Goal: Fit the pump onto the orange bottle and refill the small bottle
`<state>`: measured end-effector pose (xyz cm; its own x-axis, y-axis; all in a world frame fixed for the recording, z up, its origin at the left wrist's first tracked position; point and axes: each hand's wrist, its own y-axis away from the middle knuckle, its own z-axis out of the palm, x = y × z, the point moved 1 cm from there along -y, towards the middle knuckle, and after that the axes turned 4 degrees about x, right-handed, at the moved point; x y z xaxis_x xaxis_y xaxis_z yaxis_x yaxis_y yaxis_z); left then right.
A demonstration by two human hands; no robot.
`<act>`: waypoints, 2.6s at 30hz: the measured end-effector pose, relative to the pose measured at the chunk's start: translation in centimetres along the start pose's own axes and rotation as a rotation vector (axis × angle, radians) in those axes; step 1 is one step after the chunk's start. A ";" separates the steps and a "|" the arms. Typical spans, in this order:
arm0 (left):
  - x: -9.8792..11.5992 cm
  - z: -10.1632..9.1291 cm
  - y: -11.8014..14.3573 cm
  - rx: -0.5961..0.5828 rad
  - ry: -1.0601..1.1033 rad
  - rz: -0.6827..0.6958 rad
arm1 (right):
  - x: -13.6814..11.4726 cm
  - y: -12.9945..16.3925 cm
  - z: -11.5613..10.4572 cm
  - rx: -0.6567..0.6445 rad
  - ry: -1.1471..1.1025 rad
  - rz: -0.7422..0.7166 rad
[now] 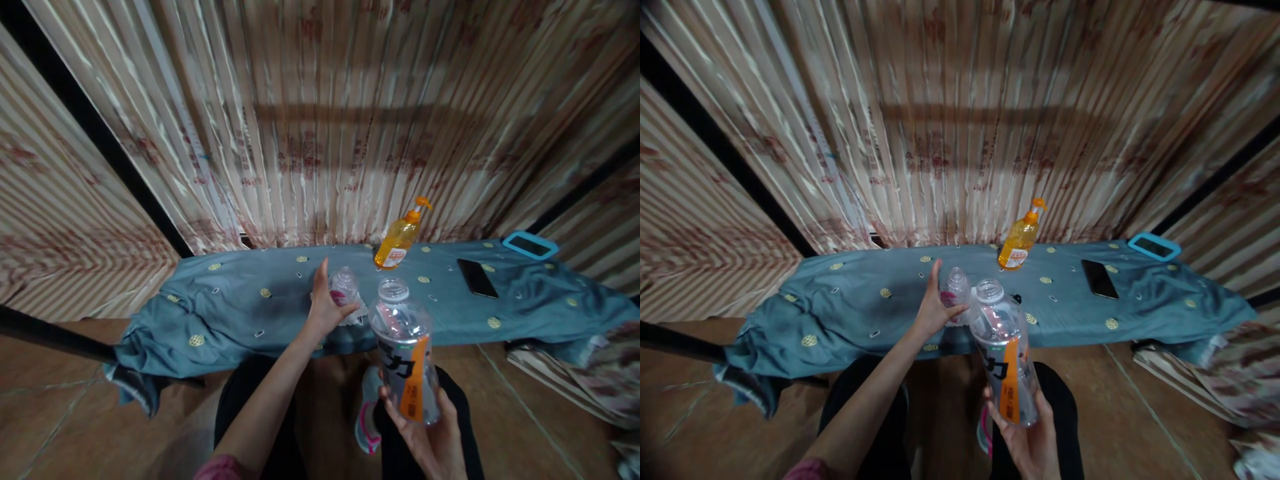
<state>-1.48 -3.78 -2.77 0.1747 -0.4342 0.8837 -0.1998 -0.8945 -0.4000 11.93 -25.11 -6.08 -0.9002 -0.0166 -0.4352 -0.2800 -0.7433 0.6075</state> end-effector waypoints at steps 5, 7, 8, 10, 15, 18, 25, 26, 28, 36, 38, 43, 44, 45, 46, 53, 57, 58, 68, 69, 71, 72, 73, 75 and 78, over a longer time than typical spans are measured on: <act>-1.6 1.6 0.4 -0.013 -0.040 -0.023 | -0.3 -0.8 0.2 0.062 -0.005 -0.021; -1.9 1.9 0.3 -0.011 -0.017 -0.029 | -0.4 -1.1 0.4 0.076 -0.006 -0.028; -2.0 2.0 0.2 -0.009 -0.007 -0.029 | -0.4 -1.3 0.6 0.079 -0.006 -0.034; -2.0 2.1 -0.2 -0.001 -0.002 -0.023 | -0.5 -1.6 0.9 0.081 -0.005 -0.047; -2.1 2.3 -0.5 0.010 -0.040 0.002 | -0.8 -2.4 1.5 0.091 0.020 -0.069; -2.3 2.5 -0.4 0.007 -0.062 0.015 | -1.1 -2.6 1.8 0.106 0.045 -0.076; -2.7 2.3 -0.1 -0.006 -0.094 0.045 | -2.4 -2.6 1.7 0.162 0.104 -0.122; -2.7 2.2 -0.1 -0.010 -0.094 0.048 | -2.6 -2.6 1.6 0.176 0.112 -0.130; -2.7 2.2 0.0 -0.014 -0.094 0.051 | -2.9 -2.6 1.4 0.207 0.128 -0.148; -2.5 2.5 0.0 -0.028 -0.073 0.057 | -4.0 -2.0 1.4 0.238 0.200 -0.170; -2.4 2.5 0.1 -0.031 -0.075 0.046 | -4.2 -1.8 1.4 0.240 0.213 -0.176; -2.3 2.5 0.0 -0.037 -0.090 0.026 | -4.6 -1.7 0.8 0.217 0.236 -0.145; -2.4 2.5 0.0 -0.038 -0.091 0.024 | -4.7 -1.7 0.5 0.209 0.239 -0.143; -2.4 2.5 0.0 -0.040 -0.092 0.020 | -4.8 -1.7 0.3 0.197 0.241 -0.142; -2.4 2.6 0.0 -0.042 -0.092 0.017 | -4.8 -1.7 0.1 0.186 0.245 -0.139; -2.2 2.6 -0.2 -0.031 -0.085 0.019 | -5.0 -0.8 -0.6 0.208 0.225 -0.177; -2.1 2.6 -0.3 -0.034 -0.078 0.002 | -5.0 -0.4 -1.3 0.165 0.261 -0.180; -2.1 2.6 -0.3 -0.036 -0.076 0.004 | -5.1 -0.4 -1.6 0.135 0.277 -0.173; -2.2 2.8 -0.4 -0.027 -0.052 0.001 | -5.7 0.5 -3.6 0.198 0.372 -0.244; -2.2 2.8 -0.4 -0.029 -0.053 0.003 | -5.7 0.8 -3.3 0.209 0.403 -0.272; -2.1 2.8 -0.4 -0.032 -0.057 0.003 | -5.5 1.3 -2.6 0.225 0.433 -0.310; -2.1 2.8 -0.4 -0.034 -0.059 0.003 | -5.4 1.5 -2.3 0.228 0.430 -0.316; -2.1 2.8 -0.4 -0.035 -0.061 0.003 | -5.3 1.7 -2.1 0.231 0.421 -0.312; -2.0 2.8 -0.4 -0.038 -0.063 0.006 | -5.1 1.8 -1.9 0.229 0.399 -0.287; -2.0 2.7 -0.4 -0.044 -0.068 0.013 | -4.8 1.8 -1.9 0.223 0.360 -0.237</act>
<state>0.89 -2.84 -5.00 0.2365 -0.4538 0.8592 -0.2445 -0.8836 -0.3994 16.40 -27.67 -4.12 -0.6412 -0.1239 -0.7573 -0.5636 -0.5937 0.5743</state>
